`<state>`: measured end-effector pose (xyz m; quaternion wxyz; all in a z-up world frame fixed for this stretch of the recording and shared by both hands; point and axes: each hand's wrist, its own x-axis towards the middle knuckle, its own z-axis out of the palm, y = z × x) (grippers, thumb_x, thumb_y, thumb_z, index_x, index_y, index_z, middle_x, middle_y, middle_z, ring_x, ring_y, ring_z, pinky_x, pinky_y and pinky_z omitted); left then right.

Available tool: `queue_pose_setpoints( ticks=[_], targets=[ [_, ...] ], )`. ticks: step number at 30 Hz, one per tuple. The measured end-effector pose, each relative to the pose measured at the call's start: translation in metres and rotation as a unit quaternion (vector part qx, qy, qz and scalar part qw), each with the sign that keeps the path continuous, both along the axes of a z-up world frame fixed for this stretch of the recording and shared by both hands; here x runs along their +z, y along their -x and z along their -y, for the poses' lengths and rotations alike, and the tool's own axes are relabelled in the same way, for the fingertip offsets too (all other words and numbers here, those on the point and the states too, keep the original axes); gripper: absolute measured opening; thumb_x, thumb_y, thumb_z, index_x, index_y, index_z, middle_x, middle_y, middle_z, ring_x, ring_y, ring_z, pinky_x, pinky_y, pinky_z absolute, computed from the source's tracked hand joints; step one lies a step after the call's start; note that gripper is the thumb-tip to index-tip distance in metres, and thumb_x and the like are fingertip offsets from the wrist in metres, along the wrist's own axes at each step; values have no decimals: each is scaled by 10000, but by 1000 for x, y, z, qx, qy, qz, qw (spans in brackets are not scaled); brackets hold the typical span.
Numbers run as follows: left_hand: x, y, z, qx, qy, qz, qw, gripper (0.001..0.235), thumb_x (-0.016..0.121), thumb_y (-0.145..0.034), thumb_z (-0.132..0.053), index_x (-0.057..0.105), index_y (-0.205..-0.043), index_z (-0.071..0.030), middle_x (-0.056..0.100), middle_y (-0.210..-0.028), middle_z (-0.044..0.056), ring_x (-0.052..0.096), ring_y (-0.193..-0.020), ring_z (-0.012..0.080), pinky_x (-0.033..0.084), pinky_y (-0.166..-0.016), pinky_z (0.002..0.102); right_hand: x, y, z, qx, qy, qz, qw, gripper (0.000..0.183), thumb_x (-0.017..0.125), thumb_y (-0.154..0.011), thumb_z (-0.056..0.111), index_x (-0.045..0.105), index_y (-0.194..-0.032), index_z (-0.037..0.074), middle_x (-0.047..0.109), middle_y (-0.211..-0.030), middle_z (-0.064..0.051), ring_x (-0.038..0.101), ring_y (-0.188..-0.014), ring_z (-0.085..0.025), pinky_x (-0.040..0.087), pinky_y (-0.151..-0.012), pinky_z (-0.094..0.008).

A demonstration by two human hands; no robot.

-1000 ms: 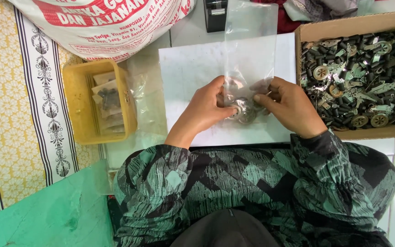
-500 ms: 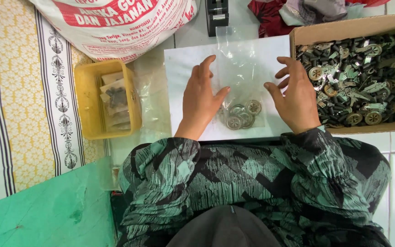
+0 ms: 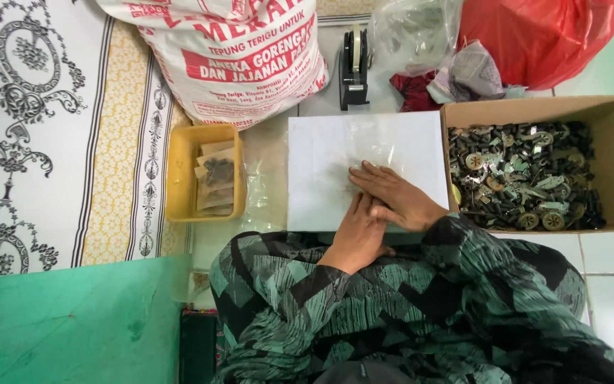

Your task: The person sits on the floor and packs buttons into small plastic bags. They place the filled bags into a yellow container and then sort through a box of buttons, picking out black ones and placing them on a white surface.

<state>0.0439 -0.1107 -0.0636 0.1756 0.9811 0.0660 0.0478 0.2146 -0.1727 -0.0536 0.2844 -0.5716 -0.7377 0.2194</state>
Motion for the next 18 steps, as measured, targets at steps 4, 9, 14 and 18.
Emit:
queue_pose_setpoints(
  ticks=[4, 9, 14, 18],
  targets=[
    [-16, -2, -3, -1, 40, 35, 999, 972, 806, -816, -455, 402, -1551, 37, 400, -1576, 298, 304, -1483, 513, 236, -1239, 646, -14, -37, -32, -28, 52, 82, 995, 736, 238, -1061, 618, 328, -1621, 149, 292, -1703, -88, 165, -1566, -406, 161, -1231, -619],
    [-6, -6, -9, 0, 67, -36, 997, 1101, 850, -767, -430, 268, -1639, -97, 225, -1687, 202, 107, -1568, 495, 110, -1225, 715, -58, -81, -67, -234, 132, 294, 917, 817, 153, -1053, 732, 201, -1678, 207, 91, -1761, -34, 17, -1612, -312, -37, -1276, -594],
    [16, -4, -16, 5, 112, -58, 992, 998, 804, -818, -433, 302, -1624, -123, 236, -1679, 189, 81, -1553, 532, 45, -1180, 784, 1, -41, -48, -160, 95, 70, 980, 733, 218, -1042, 651, 224, -1659, 255, 170, -1730, -28, 62, -1592, -334, 75, -1265, -604],
    [-3, -13, -17, 1, 74, -111, 991, 890, 753, -836, -530, 405, -1555, -138, 316, -1631, 183, 104, -1534, 547, 71, -1165, 797, -23, -34, -31, -64, 89, 112, 988, 623, 249, -1060, 567, 347, -1616, 304, 279, -1708, 40, 131, -1588, -296, 131, -1258, -579]
  ],
)
